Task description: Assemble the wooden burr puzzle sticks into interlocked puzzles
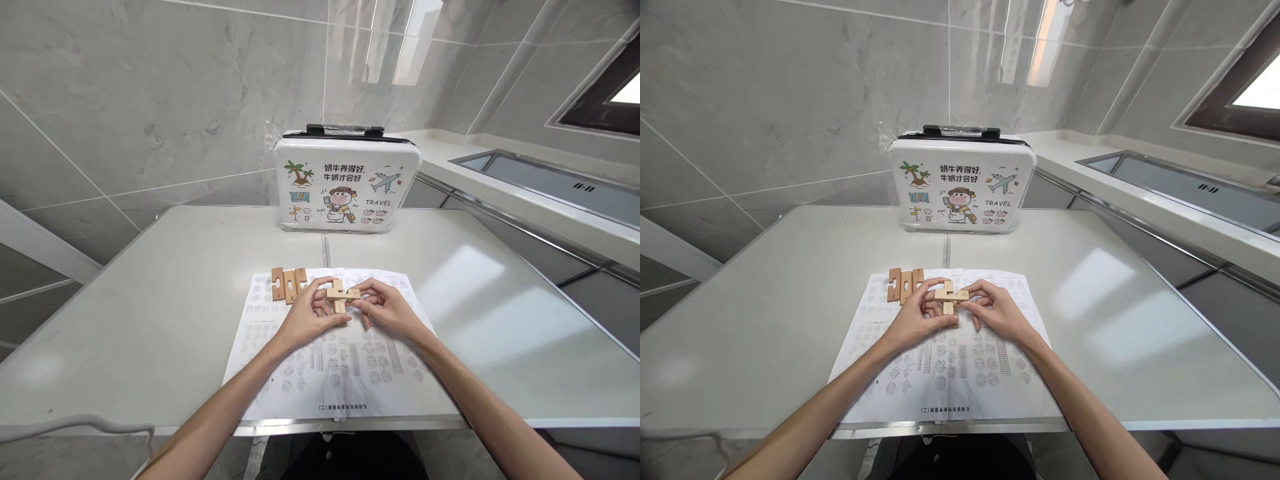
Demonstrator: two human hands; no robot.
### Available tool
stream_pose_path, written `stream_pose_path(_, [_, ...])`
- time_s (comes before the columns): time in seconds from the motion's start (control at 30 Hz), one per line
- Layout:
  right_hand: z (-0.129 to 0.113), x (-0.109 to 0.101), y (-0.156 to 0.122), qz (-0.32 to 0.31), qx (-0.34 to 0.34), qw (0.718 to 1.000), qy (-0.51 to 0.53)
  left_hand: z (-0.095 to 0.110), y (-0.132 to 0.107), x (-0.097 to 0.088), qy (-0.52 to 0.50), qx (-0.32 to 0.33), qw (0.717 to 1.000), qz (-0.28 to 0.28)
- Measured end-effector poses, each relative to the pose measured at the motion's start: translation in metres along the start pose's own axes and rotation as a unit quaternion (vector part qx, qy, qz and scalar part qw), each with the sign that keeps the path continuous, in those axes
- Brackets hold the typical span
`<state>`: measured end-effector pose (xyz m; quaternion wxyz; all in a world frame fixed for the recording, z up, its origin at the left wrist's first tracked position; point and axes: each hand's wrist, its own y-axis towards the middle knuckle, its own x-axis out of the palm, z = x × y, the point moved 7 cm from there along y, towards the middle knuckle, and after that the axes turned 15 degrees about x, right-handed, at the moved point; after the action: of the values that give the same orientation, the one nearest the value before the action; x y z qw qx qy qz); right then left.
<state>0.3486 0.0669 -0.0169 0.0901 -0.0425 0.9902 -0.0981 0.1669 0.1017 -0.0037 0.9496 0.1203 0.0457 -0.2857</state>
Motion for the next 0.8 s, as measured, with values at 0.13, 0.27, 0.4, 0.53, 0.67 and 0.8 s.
stream_pose_path(0.13, [0.001, 0.0008, 0.0004, 0.017, -0.004, 1.0, -0.007, 0.0008, -0.0005, 0.0002, 0.003, -0.002, 1.0, -0.006])
stream_pose_path(0.27, [-0.0004, -0.0007, -0.0005, 0.041, -0.009, 0.999, -0.025, 0.0022, -0.0002, 0.0014, 0.002, -0.002, 1.0, -0.018])
stream_pose_path(0.4, [-0.0018, -0.0022, -0.0017, 0.065, -0.013, 0.997, -0.039, 0.0028, 0.001, 0.0018, -0.017, 0.005, 1.0, -0.024])
stream_pose_path(0.53, [-0.0027, -0.0018, -0.0009, 0.069, -0.016, 0.996, -0.052, 0.001, 0.0018, 0.0018, -0.032, 0.009, 0.999, -0.021])
stream_pose_path(0.67, [-0.0033, -0.0026, 0.0016, 0.069, -0.029, 0.995, -0.059, -0.0036, 0.0021, 0.0002, -0.035, -0.009, 0.999, 0.004])
stream_pose_path(0.8, [-0.0058, -0.0029, 0.0005, 0.098, -0.064, 0.983, -0.139, -0.0062, 0.0036, -0.0052, -0.045, -0.011, 0.998, 0.047])
